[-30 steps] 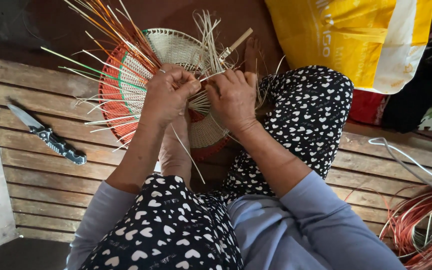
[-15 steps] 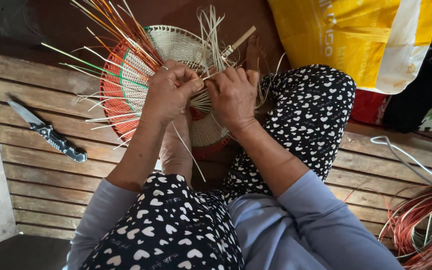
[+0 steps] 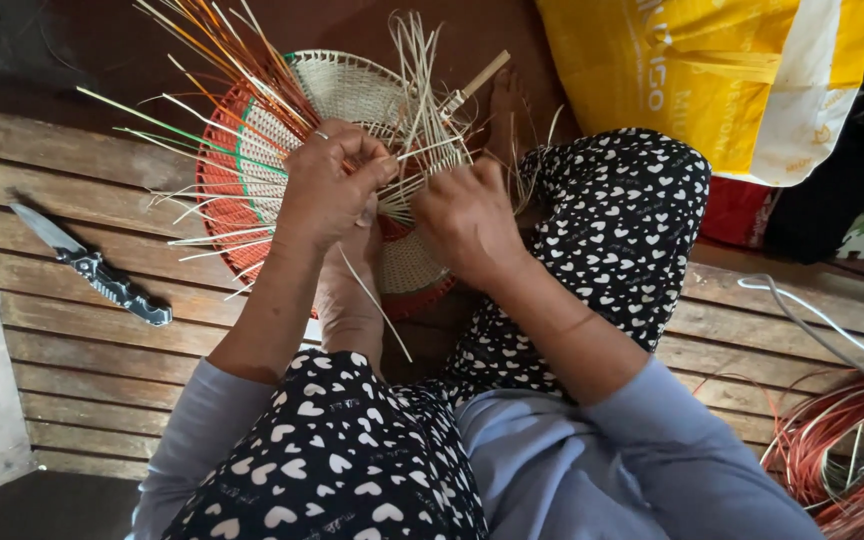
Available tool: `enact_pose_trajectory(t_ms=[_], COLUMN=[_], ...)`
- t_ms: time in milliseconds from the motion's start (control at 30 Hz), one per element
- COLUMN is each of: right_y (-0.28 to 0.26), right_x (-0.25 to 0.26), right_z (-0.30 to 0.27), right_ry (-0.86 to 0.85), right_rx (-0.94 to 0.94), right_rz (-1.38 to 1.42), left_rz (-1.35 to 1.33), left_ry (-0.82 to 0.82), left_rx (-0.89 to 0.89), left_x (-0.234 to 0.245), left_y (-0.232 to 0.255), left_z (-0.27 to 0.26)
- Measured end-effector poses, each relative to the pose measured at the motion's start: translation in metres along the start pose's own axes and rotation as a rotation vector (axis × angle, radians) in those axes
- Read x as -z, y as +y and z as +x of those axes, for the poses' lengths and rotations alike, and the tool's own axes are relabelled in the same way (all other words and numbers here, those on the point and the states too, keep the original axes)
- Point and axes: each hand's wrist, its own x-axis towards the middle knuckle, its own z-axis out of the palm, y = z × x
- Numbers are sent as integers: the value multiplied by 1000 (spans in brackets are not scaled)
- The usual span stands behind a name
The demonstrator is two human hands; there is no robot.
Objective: A person is weaving a traditional fan, tucking in the ends of the material and using a knife to trim the excess.
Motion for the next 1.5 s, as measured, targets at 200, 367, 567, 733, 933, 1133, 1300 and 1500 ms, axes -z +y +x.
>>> enact_pose_trajectory(t_ms=[200, 367, 567, 733, 933, 1133, 1300, 1500], right_y=[-40, -54, -28, 46, 77, 86, 87, 83], right_x=[60, 118, 174, 128, 39, 7, 10, 12], right_z=[-72, -84, -1, 22, 22, 16, 21, 24], right_ry=[-383, -607, -571, -428, -417, -250, -274, -239], right_rx=[360, 350, 271, -390, -993, -1289, -1279, -1233], right_rz=[157, 364, 305, 504, 819, 1363, 1554, 1539], left_rz=[310, 440, 643, 706, 754, 715, 663, 695], left_ry=[-13, 31, 148, 202, 215, 211, 185, 209], left_rx=[-118, -191, -353, -370, -345, -331, -326, -357], left_x=[6, -7, -27, -32, -35, -34, -32, -32], left_y=[-13, -33, -56, -65, -82, -82, -75, -64], left_z=[-8, -3, -9, -8, -1, -3, -8, -17])
